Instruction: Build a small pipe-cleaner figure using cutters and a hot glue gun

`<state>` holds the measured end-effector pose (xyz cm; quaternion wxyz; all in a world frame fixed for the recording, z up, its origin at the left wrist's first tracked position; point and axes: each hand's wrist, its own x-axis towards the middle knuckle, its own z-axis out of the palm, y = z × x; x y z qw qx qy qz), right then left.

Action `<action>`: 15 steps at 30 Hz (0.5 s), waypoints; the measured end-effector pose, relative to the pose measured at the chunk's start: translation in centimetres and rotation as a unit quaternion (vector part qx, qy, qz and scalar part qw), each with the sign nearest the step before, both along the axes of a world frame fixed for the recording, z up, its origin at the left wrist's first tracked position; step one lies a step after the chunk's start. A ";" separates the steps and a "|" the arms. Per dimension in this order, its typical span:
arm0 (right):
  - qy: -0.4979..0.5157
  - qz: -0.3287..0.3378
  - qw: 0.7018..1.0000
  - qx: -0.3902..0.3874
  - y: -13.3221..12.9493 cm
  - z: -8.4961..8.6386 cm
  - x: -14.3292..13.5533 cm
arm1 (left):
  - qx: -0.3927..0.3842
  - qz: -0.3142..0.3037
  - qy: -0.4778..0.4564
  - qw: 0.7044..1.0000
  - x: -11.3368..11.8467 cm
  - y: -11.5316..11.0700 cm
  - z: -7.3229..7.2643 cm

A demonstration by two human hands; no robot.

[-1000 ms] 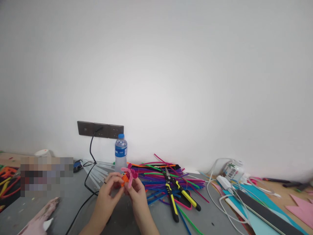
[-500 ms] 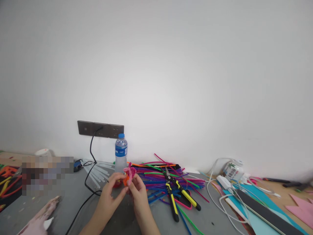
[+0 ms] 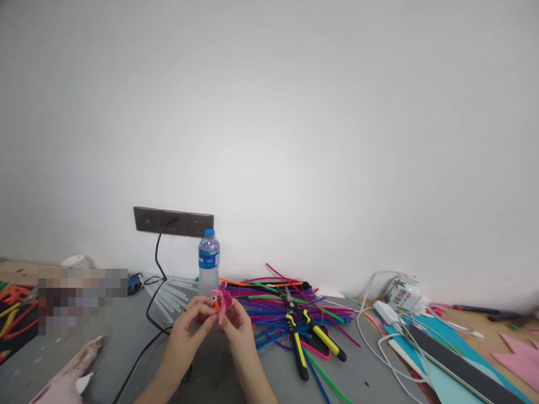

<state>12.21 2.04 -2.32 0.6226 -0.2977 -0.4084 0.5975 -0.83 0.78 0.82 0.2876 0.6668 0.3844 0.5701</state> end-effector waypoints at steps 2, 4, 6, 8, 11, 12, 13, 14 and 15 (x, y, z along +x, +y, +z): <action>-0.007 -0.003 1.000 -0.002 0.0 -0.1 0.0 | -0.024 -0.014 -0.022 0.999 -0.1 0.2 -0.2; -0.008 -0.005 1.000 -0.004 0.0 0.0 0.0 | -0.043 -0.033 -0.046 0.997 -0.1 0.3 -0.3; -0.004 -0.007 1.000 -0.003 -0.1 0.2 0.0 | -0.061 -0.050 -0.078 0.994 -0.1 0.3 -0.2; -0.001 -0.006 1.000 -0.002 -0.2 0.5 0.0 | -0.089 -0.063 -0.120 0.987 -0.1 0.3 -0.1; 0.000 -0.009 1.000 -0.004 -0.3 0.8 0.1 | -0.137 -0.057 -0.177 0.973 0.0 0.2 0.0; 0.000 -0.012 1.000 -0.005 -0.3 0.8 0.1 | -0.148 -0.049 -0.191 0.969 0.0 0.1 0.0; 0.001 -0.015 1.000 -0.006 -0.2 0.8 0.1 | -0.156 -0.044 -0.208 0.965 0.1 0.1 0.0; 0.003 -0.018 1.000 -0.007 -0.2 0.7 0.1 | -0.161 -0.043 -0.230 0.959 0.1 0.0 0.1; 0.007 -0.020 1.000 -0.009 -0.2 0.7 0.1 | -0.166 -0.050 -0.258 0.950 0.2 0.0 0.2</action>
